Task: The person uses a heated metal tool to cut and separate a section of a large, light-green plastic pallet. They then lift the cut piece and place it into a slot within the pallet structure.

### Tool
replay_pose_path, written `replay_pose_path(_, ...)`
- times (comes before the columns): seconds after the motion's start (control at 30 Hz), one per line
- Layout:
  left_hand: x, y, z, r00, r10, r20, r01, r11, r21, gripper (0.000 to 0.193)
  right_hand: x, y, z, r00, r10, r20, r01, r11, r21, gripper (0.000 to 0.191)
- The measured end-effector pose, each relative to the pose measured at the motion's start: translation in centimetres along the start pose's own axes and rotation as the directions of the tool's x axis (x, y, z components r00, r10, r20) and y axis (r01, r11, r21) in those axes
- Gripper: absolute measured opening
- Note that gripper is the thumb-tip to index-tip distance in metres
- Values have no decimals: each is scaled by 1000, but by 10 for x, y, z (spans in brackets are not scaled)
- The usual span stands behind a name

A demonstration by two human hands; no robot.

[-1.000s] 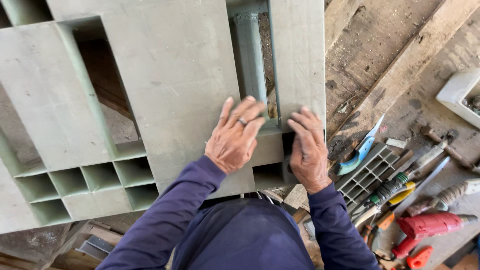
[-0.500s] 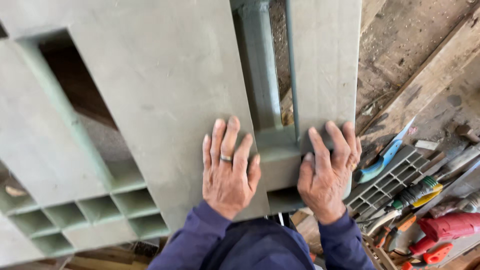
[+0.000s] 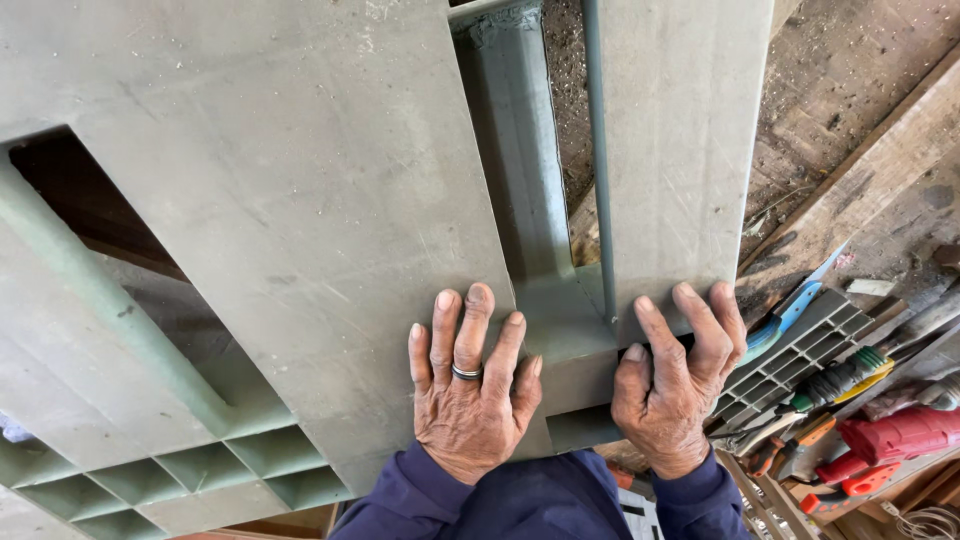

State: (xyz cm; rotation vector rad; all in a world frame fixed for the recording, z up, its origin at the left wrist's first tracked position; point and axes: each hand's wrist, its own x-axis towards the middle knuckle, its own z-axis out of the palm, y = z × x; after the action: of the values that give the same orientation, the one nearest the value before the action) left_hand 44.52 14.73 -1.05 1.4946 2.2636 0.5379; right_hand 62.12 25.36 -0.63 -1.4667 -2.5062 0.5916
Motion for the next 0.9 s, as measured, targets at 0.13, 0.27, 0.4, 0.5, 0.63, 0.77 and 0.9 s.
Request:
replay_pose_path(0.13,-2,-1,-1,1000,20,3,-20,1000,1,47,-2,0,0,1000,3,-2,-3,1000,16,46)
replay_pose_path(0.27,-1,1,1,1000,-5,27,5,1000,18,47,0,0,2,1000,-1,-21,1,1000,2,44)
replay_pose_path(0.4,-1,1,3,996,9,88,-11,1000,25,45,-1,0,4,999,18,-27,-18,1000,-10,44)
replay_pose_path(0.5,0,0,6,993,10,117,-13,1000,20,43,-1,2,7,999,16,-38,-17,1000,-20,45)
replay_pose_path(0.63,3,-1,6,995,48,85,-54,997,62,43,2,3,6,999,-10,-42,10,1000,-5,47)
replay_pose_path(0.77,11,-4,6,988,116,99,-118,993,10,49,12,-1,5,997,-42,-60,41,999,-14,48)
replay_pose_path(0.9,30,-1,10,940,317,129,-323,946,33,55,23,-8,5,995,-56,-86,55,998,-16,50)
